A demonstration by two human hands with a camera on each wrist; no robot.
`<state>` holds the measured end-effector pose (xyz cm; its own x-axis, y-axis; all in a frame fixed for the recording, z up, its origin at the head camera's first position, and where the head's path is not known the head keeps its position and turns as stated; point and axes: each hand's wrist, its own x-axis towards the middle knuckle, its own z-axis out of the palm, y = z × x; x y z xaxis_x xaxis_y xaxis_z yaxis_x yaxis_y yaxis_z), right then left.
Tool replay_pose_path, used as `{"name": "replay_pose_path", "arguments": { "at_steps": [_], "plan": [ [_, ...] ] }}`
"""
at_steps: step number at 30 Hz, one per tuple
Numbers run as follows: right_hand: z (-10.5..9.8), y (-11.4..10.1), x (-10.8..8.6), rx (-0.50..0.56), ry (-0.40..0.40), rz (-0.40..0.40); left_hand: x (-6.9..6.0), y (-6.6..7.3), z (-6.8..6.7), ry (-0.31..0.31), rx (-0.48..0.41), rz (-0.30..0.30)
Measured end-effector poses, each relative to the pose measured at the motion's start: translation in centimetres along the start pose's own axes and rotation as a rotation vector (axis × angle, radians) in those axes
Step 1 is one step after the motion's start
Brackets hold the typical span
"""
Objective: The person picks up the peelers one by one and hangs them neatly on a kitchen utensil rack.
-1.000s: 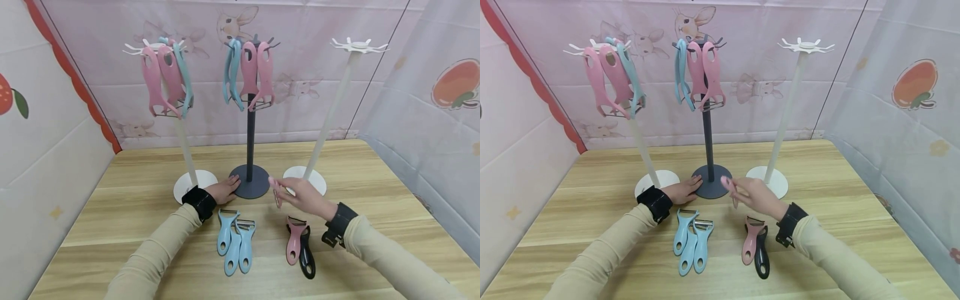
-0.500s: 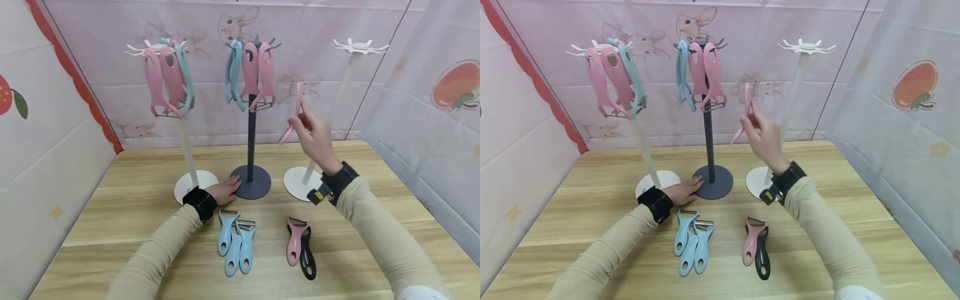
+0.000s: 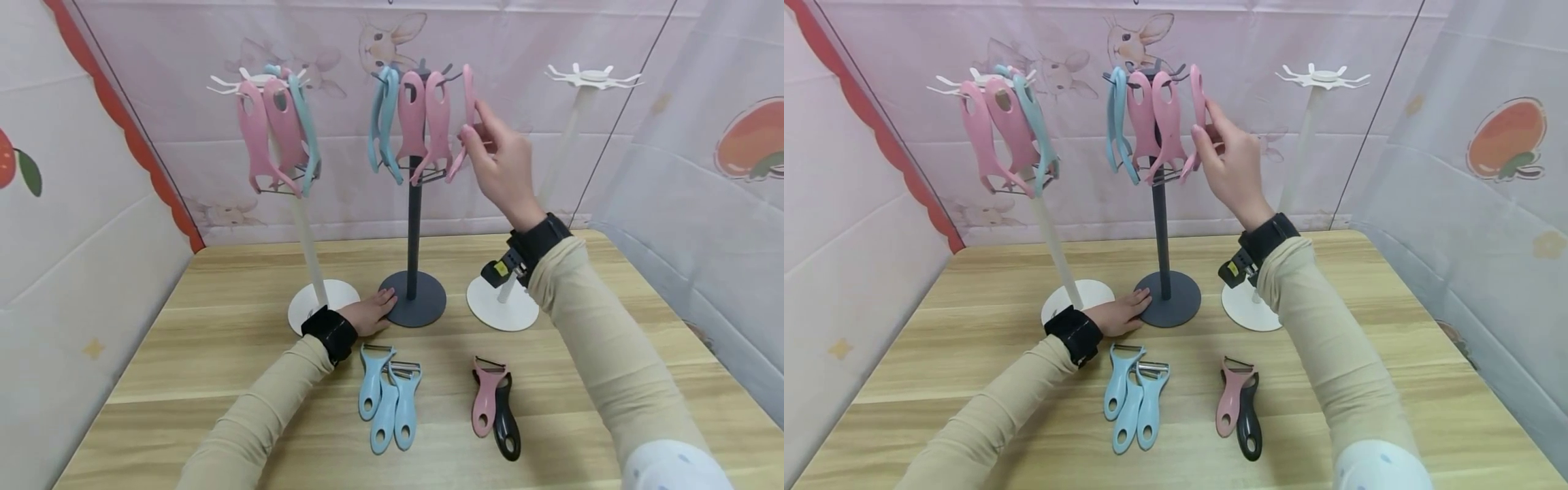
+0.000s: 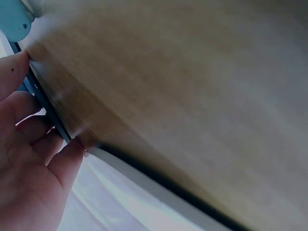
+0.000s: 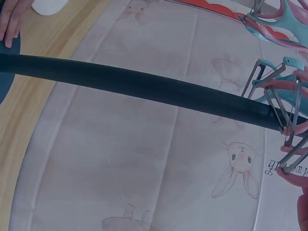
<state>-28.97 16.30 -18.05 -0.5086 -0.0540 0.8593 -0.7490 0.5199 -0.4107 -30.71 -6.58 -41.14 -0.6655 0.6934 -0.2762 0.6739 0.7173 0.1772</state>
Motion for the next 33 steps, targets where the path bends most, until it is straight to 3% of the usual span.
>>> {"name": "replay_pose_path", "arguments": {
  "at_steps": [8, 15, 19, 26, 33],
  "plan": [
    [0.2, 0.1, 0.9, 0.023, -0.028, 0.02, 0.2, 0.4, 0.2, 0.003, 0.001, -0.001],
    [-0.1, -0.6, 1.1, -0.026, -0.131, 0.117, 0.4, 0.7, 0.3, -0.003, -0.009, -0.003],
    [-0.1, -0.2, 0.9, -0.045, -0.157, 0.111, 0.4, 0.8, 0.3, -0.007, -0.009, 0.002],
    [-0.3, 0.5, -0.6, -0.038, -0.168, 0.144, 0.4, 0.4, 0.4, 0.002, -0.02, -0.004],
    [-0.4, 1.9, -3.6, -0.022, -0.214, 0.127, 0.1, -0.4, 0.3, 0.014, -0.047, -0.005]
  ]
}}
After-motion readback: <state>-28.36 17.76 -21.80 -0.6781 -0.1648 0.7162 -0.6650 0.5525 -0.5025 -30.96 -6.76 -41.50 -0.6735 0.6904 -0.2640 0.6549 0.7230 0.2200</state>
